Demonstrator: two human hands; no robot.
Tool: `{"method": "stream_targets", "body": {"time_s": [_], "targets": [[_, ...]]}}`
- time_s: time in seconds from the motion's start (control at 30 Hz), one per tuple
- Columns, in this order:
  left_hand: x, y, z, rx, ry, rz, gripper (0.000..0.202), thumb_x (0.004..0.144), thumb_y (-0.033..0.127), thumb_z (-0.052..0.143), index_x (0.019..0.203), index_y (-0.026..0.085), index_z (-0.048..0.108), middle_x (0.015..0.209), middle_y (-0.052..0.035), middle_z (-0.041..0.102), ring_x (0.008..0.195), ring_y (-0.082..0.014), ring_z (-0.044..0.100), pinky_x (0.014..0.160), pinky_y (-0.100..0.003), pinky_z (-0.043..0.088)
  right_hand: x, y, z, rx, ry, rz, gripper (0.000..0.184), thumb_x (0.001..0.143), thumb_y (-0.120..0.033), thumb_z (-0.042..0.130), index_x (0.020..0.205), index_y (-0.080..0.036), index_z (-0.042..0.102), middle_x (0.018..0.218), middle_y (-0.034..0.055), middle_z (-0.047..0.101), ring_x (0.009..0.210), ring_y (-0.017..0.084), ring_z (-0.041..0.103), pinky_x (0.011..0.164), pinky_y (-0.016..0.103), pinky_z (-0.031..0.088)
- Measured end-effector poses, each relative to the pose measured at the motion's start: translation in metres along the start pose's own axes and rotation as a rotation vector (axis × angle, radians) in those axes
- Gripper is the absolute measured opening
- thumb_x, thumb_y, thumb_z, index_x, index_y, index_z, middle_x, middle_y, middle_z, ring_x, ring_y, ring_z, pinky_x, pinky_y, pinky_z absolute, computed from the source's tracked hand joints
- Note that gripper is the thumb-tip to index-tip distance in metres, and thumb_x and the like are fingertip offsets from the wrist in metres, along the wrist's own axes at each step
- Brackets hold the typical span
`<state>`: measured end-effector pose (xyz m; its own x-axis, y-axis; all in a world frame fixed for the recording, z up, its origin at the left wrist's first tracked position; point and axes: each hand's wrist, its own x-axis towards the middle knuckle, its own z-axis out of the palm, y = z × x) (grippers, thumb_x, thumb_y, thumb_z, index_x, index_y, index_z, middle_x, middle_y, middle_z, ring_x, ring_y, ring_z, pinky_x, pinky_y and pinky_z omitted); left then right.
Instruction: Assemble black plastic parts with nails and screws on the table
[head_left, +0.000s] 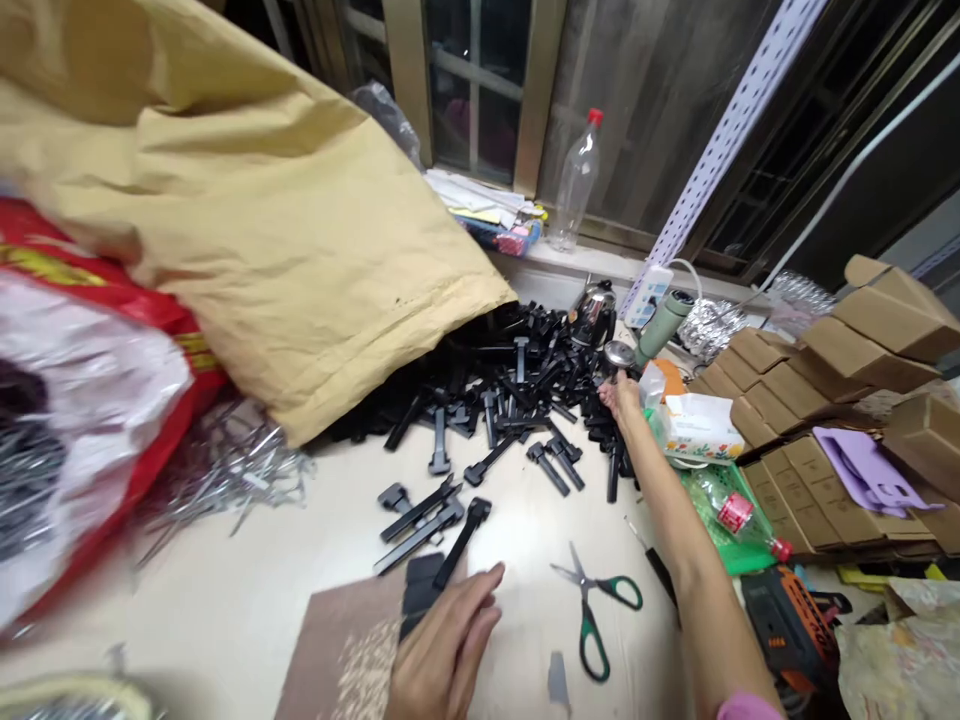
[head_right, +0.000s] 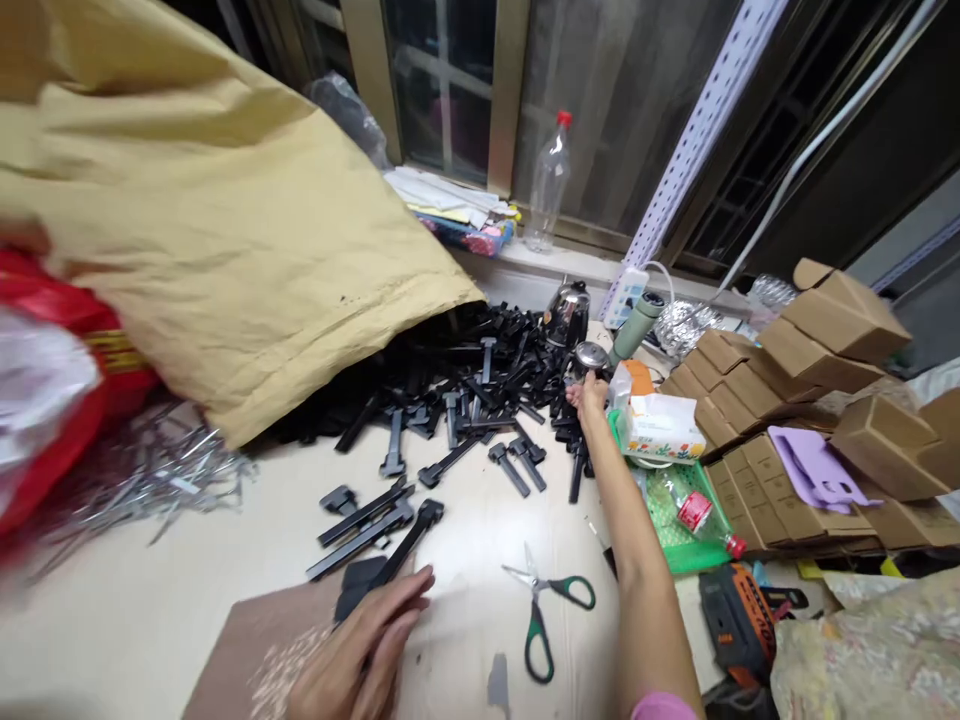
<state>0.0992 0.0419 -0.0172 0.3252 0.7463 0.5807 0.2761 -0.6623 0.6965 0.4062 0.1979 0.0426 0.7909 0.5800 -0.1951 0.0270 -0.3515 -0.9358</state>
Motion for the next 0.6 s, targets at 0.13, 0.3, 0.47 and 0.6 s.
{"method": "stream_targets", "body": {"time_s": [0.13, 0.3, 0.47, 0.6], "targets": [[0.015, 0.007, -0.003, 0.028, 0.079, 0.047, 0.027, 0.086, 0.011, 0.051, 0.108, 0.020, 0.063, 0.091, -0.0051, 0.074, 0.084, -0.0173, 0.070, 0.080, -0.027, 0.058, -0.036, 0.007, 0.003, -0.200, -0.036, -0.168, 0.024, 0.096, -0.025, 0.033, 0.099, -0.018, 0.055, 0.075, -0.0015, 0.057, 0.061, 0.009, 0.052, 0.054, 0.019, 0.039], [0.026, 0.021, -0.015, -0.067, 0.142, -0.252, 0.022, 0.091, 0.025, 0.046, 0.103, 0.018, 0.063, 0.090, -0.0060, 0.072, 0.071, -0.0140, 0.070, 0.063, -0.024, 0.059, -0.114, 0.034, 0.002, -0.557, -0.198, -0.342, 0.009, 0.077, -0.019, 0.066, 0.072, -0.016, 0.059, 0.077, 0.0036, 0.060, 0.080, 0.019, 0.057, 0.069, 0.026, 0.039], [0.018, 0.027, -0.043, -0.170, 0.168, -0.458, 0.029, 0.090, 0.037, 0.047, 0.104, 0.017, 0.062, 0.088, -0.0044, 0.071, 0.062, -0.0127, 0.067, 0.057, -0.024, 0.057, -0.144, 0.058, 0.000, -1.145, -0.133, -0.491, 0.022, 0.081, -0.023, 0.064, 0.101, -0.015, 0.061, 0.109, 0.0149, 0.058, 0.105, 0.028, 0.052, 0.084, 0.035, 0.038], [0.011, 0.019, -0.053, 0.037, 0.130, -0.366, 0.028, 0.092, 0.032, 0.042, 0.102, 0.015, 0.062, 0.093, -0.0074, 0.069, 0.077, -0.0164, 0.065, 0.067, -0.030, 0.055, -0.140, 0.064, -0.004, -1.128, -0.083, -0.455, 0.021, 0.086, -0.015, 0.054, 0.106, -0.015, 0.060, 0.115, 0.0172, 0.054, 0.105, 0.028, 0.052, 0.085, 0.035, 0.037]]}}
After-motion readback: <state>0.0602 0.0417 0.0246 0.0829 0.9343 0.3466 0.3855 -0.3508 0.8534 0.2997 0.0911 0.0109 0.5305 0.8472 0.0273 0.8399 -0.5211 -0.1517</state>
